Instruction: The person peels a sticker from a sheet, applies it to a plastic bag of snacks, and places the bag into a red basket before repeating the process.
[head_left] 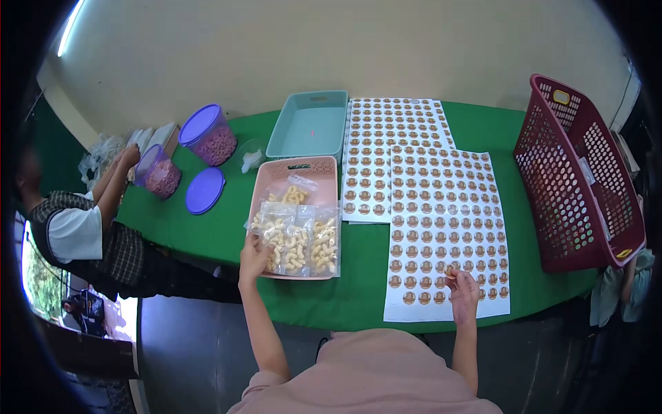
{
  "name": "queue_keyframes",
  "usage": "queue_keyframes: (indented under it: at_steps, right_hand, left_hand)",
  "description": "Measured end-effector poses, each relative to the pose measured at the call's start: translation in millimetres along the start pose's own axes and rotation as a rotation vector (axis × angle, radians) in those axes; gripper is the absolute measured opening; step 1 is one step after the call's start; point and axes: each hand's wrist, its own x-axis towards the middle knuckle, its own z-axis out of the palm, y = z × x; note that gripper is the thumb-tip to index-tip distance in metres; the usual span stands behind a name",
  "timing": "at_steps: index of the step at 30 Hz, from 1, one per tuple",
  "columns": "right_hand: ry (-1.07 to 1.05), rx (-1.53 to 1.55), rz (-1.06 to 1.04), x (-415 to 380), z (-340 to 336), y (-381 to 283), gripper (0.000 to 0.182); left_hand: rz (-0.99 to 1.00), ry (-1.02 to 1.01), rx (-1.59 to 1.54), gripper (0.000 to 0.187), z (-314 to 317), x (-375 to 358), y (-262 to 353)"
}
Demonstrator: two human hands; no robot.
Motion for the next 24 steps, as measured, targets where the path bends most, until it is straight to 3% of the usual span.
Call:
queue_keyframes:
  at_steps: [3, 4, 5, 7, 8, 12, 14, 17, 19, 21, 24]
  right_hand:
    - [0.106, -0.193, -0.113, -1, -6, 1, 0.018]
    - [0.118, -0.212, -0.108, -2, -4, -3, 0.019]
    - [0.129, -0.232, -0.1, -3, -2, -7, 0.021]
    - [0.13, -0.227, -0.08, -2, 5, -14, 0.02]
    - [0.126, -0.222, -0.057, -2, 7, -15, 0.02]
    - [0.082, -0.282, -0.014, 4, 5, -12, 0.016]
    - [0.028, -0.271, 0.04, 4, 18, -18, 0.012]
    - [-0.066, -0.378, -0.028, 6, 31, -27, 0.012]
    - [-0.138, -0.406, -0.082, 10, 37, -35, 0.012]
    - [-0.195, -0.429, 0.005, 8, 48, -47, 0.012]
    - [-0.304, -0.368, -0.023, 1, 72, -58, 0.013]
  left_hand:
    - [0.006, 0.066, 0.062, 0.064, -6, 11, -26]
    - [-0.085, 0.026, 0.043, 0.064, -15, -9, 24]
    - [-0.081, 0.021, 0.042, 0.064, -21, -13, 33]
    - [-0.083, -0.002, -0.004, 0.058, -31, -12, 37]
    - [0.085, 0.051, -0.012, 0.051, -31, -8, 18]
    - [0.099, 0.16, -0.296, 0.043, -19, -45, 69]
    - [0.079, 0.001, -0.685, 0.045, -4, -67, 102]
    - [0.094, -0.162, -0.933, 0.059, 29, -90, 137]
    - [0.048, -0.34, -1.026, 0.066, 51, -101, 144]
    - [0.018, -0.414, -1.053, 0.064, 69, -113, 157]
    - [-0.004, -0.552, -1.051, 0.062, 87, -125, 166]
